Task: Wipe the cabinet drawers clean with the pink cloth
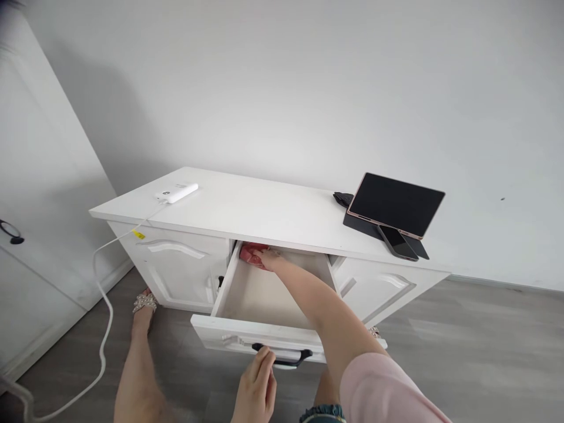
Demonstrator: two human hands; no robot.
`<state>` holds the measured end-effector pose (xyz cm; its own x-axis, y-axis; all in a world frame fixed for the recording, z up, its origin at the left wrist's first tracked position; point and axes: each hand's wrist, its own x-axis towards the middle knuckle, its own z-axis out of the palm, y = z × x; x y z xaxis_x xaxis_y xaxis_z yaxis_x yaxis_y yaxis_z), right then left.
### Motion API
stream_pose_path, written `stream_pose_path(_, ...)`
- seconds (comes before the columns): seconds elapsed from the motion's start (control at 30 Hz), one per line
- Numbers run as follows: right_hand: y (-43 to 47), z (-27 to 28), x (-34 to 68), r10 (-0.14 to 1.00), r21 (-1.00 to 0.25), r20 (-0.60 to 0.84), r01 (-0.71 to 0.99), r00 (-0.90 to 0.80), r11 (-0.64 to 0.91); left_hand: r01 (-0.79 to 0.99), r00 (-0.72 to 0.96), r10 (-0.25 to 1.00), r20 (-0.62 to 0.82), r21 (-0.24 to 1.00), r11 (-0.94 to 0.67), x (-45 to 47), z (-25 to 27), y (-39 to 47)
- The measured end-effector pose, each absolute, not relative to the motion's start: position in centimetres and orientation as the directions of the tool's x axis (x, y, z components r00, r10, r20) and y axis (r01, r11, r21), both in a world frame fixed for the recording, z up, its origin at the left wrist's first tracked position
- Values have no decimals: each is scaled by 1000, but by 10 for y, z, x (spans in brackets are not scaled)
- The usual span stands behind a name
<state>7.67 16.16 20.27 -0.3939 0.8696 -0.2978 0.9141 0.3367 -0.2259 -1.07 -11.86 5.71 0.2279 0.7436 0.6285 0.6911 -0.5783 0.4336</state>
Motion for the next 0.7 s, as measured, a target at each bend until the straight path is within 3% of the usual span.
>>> stream_pose_path(0.4,108,217,99,844,-257,-376,918,-383,302,697,271,831,485,496,-517,-13,67,-119)
stream_pose_path(0.6,53,230,112,695,-221,-452,825,-559,520,682,242,804,543,495,-539,-14,74,-120)
stream_pose_path(0.7,34,234,118,642,-247,-514,815,-569,524,685,231,811,538,502,-528,-14,76,-121)
